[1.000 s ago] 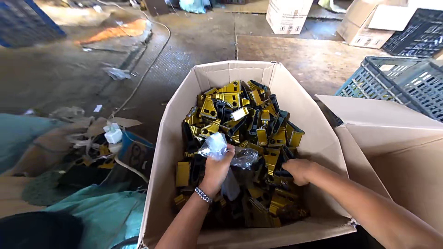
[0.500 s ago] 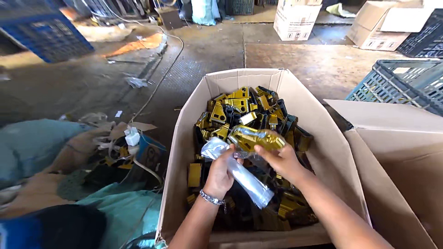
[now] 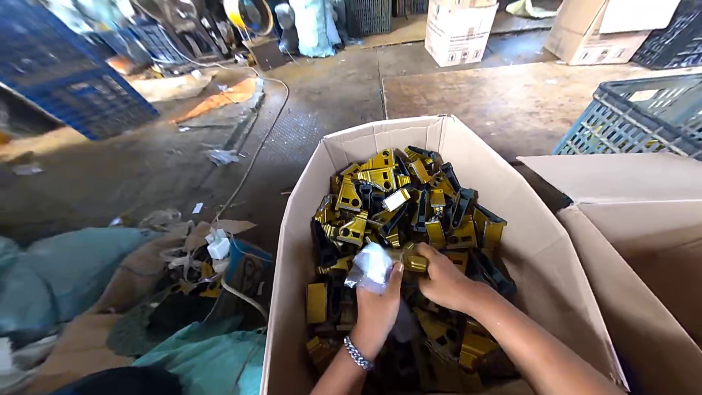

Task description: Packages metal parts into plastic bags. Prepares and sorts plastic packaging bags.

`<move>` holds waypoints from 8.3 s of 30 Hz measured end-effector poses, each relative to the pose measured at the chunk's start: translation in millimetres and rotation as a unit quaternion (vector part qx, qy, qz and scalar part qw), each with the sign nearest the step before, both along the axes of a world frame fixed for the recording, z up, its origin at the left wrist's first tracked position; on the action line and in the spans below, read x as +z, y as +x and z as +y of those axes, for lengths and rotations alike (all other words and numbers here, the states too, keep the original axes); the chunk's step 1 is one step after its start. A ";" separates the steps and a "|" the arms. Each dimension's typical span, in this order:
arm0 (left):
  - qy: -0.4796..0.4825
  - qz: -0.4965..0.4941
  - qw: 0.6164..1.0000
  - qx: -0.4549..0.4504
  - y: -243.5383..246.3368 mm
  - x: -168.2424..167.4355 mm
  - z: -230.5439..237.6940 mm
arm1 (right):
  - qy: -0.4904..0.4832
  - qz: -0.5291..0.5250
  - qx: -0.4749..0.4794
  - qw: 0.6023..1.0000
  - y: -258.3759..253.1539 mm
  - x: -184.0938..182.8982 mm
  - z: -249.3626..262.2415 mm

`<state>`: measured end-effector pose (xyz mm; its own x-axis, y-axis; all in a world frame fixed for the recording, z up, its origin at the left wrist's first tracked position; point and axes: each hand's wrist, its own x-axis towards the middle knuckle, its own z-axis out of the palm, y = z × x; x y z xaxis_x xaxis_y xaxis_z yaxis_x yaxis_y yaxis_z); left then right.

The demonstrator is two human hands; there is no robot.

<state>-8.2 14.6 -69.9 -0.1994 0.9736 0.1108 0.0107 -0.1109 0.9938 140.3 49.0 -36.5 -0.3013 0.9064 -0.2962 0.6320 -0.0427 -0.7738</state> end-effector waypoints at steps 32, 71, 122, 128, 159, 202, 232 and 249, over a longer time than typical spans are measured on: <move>-0.006 0.144 0.990 -0.007 -58.5 -2.0 37.3 | -0.072 0.259 -0.084 0.960 20.6 12.8 1.2; -0.113 -0.124 0.986 -0.015 -11.2 25.6 22.0 | 0.138 -0.132 0.077 0.978 -6.7 2.4 9.5; -0.204 -0.099 0.953 -0.199 -16.8 13.4 13.7 | -0.172 0.295 -0.023 0.940 7.8 -4.4 10.3; -0.222 -0.101 0.951 -0.188 -18.7 8.6 14.3 | -0.148 0.185 -0.060 0.970 -6.5 -7.3 1.7; -0.078 0.081 0.986 -0.123 -65.7 -18.8 33.6 | -0.064 0.048 0.114 0.990 37.2 -2.0 87.3; -0.089 0.011 0.995 -0.037 -2.8 -5.2 42.1 | 0.040 -0.089 -0.011 0.995 -4.7 -18.6 19.8; 0.001 0.355 0.921 -0.161 -22.0 -6.9 23.5 | 0.128 0.185 -0.113 0.968 -73.3 -36.9 26.5; 0.083 0.306 0.918 0.238 -122.1 10.9 49.8 | 0.043 -0.178 0.392 0.902 -115.9 -43.2 32.6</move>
<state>-130.3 64.4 -59.0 -0.4488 0.7515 0.4835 0.6483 -0.0985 0.7550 24.4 81.6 -79.7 -0.7584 0.4806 -0.4402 0.6516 0.5750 -0.4949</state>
